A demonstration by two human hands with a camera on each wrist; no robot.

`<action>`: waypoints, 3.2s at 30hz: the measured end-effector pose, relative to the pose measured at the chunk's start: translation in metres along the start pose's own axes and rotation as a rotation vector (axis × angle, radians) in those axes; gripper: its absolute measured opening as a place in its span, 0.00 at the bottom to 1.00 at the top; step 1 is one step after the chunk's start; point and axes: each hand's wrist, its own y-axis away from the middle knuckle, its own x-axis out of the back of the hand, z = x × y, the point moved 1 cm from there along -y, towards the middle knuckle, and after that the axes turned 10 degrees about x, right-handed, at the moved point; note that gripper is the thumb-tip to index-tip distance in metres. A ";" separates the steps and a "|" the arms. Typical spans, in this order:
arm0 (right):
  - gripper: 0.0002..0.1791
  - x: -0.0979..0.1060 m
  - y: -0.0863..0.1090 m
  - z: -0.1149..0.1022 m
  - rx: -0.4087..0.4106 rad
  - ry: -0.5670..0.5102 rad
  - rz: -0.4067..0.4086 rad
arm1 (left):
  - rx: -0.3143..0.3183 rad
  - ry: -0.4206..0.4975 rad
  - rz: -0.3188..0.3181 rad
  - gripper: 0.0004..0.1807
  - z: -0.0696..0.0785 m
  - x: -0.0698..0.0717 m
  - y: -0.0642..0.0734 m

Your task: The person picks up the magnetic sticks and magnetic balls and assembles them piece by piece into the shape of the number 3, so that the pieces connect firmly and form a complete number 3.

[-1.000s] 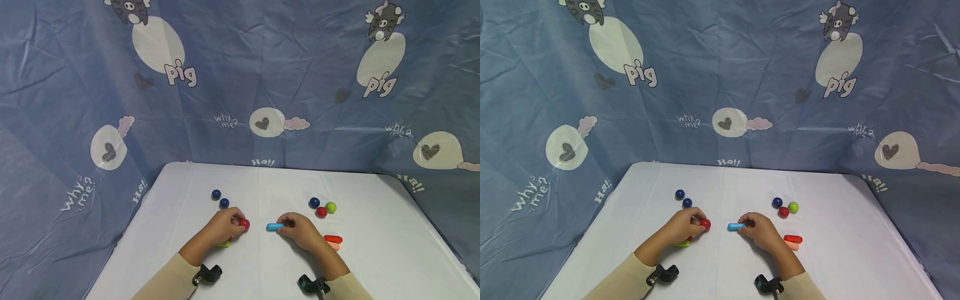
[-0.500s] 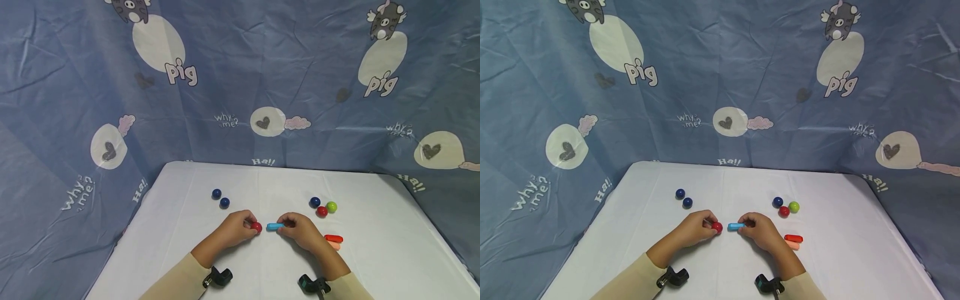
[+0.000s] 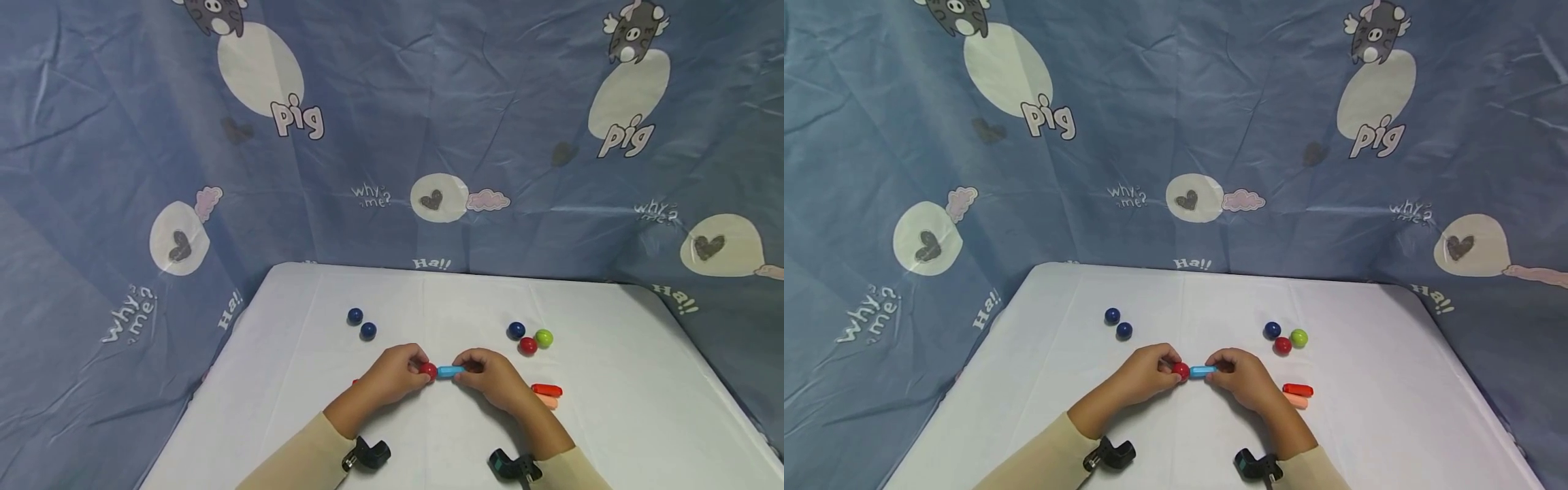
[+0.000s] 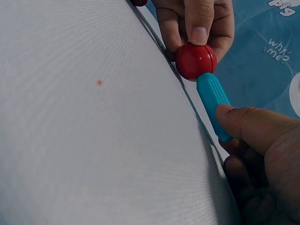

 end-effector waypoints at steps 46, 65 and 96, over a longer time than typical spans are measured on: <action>0.17 0.062 0.016 -0.007 -0.148 0.220 0.432 | 0.061 -0.015 0.021 0.12 0.003 -0.005 0.004; 0.23 0.069 0.023 0.018 -0.401 0.218 0.506 | 0.045 -0.011 0.023 0.12 -0.001 -0.006 0.005; 0.17 0.043 0.018 -0.011 -0.093 -0.018 0.097 | 0.027 0.009 0.021 0.11 -0.001 -0.004 0.006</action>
